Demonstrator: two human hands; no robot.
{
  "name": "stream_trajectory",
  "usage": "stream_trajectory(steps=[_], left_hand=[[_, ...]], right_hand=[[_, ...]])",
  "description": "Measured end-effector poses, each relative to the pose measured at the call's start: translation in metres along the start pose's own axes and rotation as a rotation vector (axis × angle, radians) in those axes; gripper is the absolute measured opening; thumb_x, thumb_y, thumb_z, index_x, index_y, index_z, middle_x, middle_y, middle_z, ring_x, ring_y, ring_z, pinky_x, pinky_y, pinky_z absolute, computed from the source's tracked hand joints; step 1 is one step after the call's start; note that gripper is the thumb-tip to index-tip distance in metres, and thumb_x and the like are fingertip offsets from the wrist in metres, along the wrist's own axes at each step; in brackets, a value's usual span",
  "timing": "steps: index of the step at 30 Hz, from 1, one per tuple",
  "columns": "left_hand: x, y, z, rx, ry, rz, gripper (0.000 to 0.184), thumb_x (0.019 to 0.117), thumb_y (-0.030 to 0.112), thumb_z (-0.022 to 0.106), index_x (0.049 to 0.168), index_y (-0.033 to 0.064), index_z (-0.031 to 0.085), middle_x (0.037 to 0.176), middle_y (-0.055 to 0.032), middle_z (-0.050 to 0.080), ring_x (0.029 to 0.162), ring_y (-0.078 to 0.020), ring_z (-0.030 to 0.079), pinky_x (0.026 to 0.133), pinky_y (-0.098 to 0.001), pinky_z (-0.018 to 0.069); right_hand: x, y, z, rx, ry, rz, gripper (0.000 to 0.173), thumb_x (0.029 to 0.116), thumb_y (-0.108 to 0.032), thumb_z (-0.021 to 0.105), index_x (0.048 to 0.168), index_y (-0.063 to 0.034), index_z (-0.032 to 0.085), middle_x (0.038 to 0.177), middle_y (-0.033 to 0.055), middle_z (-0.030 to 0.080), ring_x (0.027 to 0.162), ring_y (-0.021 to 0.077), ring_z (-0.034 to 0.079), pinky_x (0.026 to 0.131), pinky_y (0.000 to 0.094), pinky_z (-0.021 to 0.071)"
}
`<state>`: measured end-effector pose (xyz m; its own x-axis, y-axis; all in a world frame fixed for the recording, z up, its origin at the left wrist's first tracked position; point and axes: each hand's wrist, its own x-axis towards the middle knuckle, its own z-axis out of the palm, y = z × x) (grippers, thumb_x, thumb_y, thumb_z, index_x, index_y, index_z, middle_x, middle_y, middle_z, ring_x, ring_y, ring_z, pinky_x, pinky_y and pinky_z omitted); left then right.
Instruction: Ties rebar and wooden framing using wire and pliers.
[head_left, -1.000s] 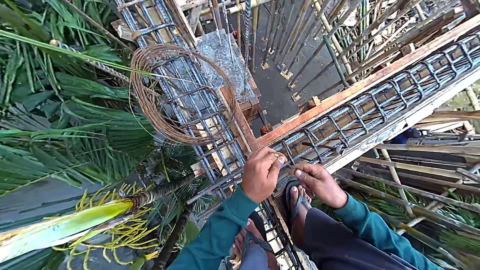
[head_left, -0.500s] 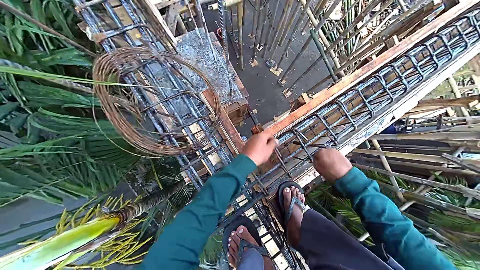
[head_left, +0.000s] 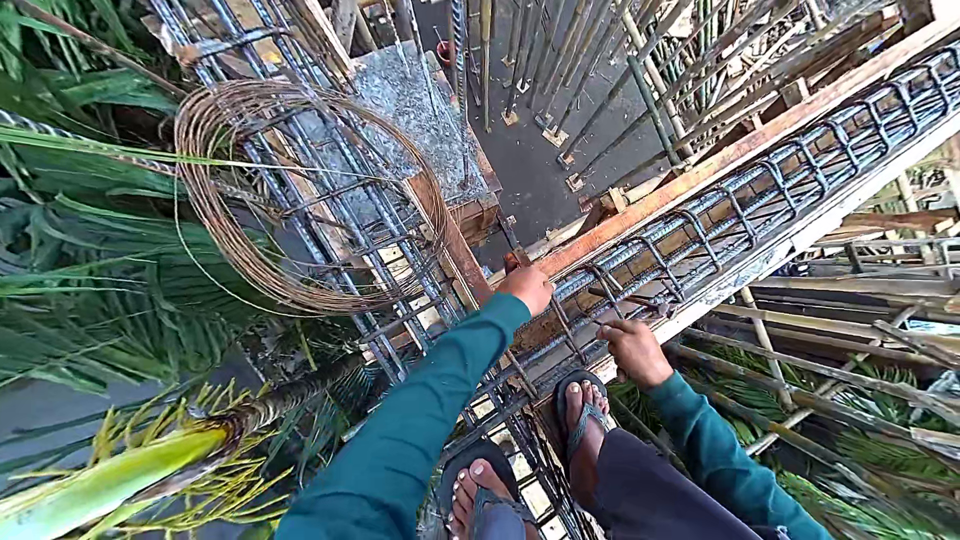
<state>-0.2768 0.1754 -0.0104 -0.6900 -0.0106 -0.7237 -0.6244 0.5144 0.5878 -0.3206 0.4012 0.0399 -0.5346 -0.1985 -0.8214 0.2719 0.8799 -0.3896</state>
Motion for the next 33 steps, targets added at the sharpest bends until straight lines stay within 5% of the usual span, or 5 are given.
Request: stream_trajectory(steps=[5,15,23,28,33], left_hand=[[0.004,0.007,0.009,-0.018,0.011,0.004,0.039,0.1093,0.028,0.045,0.112,0.0007,0.073,0.115,-0.0241,0.07,0.114,-0.0395,0.066,0.098,-0.0627,0.0496],[0.005,0.011,0.003,-0.138,-0.056,-0.086,0.052,0.1109,0.038,0.043,0.108,-0.0049,0.071,0.116,-0.028,0.067,0.115,-0.0418,0.064,0.1,-0.0628,0.0463],[0.024,-0.002,0.023,-0.424,0.156,-0.1,0.038,0.1104,0.029,0.048,0.117,-0.0003,0.071,0.117,-0.0224,0.07,0.116,-0.0364,0.065,0.103,-0.0581,0.0466],[0.011,-0.006,0.029,-0.396,0.289,-0.053,0.039,0.11,0.029,0.049,0.109,-0.0013,0.073,0.107,-0.0222,0.072,0.107,-0.0371,0.068,0.098,-0.0591,0.0493],[-0.002,-0.008,0.025,-0.317,0.503,-0.012,0.037,0.1095,0.026,0.048,0.11,-0.0007,0.075,0.113,-0.0206,0.073,0.114,-0.0356,0.068,0.103,-0.0575,0.0485]], right_hand=[[-0.02,-0.035,-0.021,-0.6,0.085,-0.068,0.037,0.1072,-0.023,0.043,0.111,-0.0013,0.073,0.108,0.0213,0.073,0.108,0.0374,0.069,0.096,0.06,0.0515],[0.019,-0.006,0.004,0.187,-0.125,-0.108,0.028,0.11,-0.016,0.043,0.104,-0.0004,0.065,0.058,-0.0028,0.045,0.04,0.0074,0.042,0.041,0.0252,0.0435],[0.026,-0.019,0.007,-0.03,-0.186,-0.053,0.026,0.1103,-0.022,0.047,0.115,-0.0018,0.064,0.068,0.0025,0.056,0.048,0.0107,0.053,0.048,0.028,0.051],[-0.002,-0.034,0.009,-0.643,-0.048,-0.129,0.033,0.1077,-0.02,0.044,0.126,-0.0013,0.064,0.111,0.0207,0.072,0.105,0.0358,0.07,0.094,0.0557,0.0539],[0.004,-0.074,0.023,-0.918,-0.07,-0.127,0.025,0.1012,-0.01,0.052,0.118,0.0014,0.066,0.112,0.0257,0.07,0.108,0.0439,0.069,0.086,0.0621,0.055]])
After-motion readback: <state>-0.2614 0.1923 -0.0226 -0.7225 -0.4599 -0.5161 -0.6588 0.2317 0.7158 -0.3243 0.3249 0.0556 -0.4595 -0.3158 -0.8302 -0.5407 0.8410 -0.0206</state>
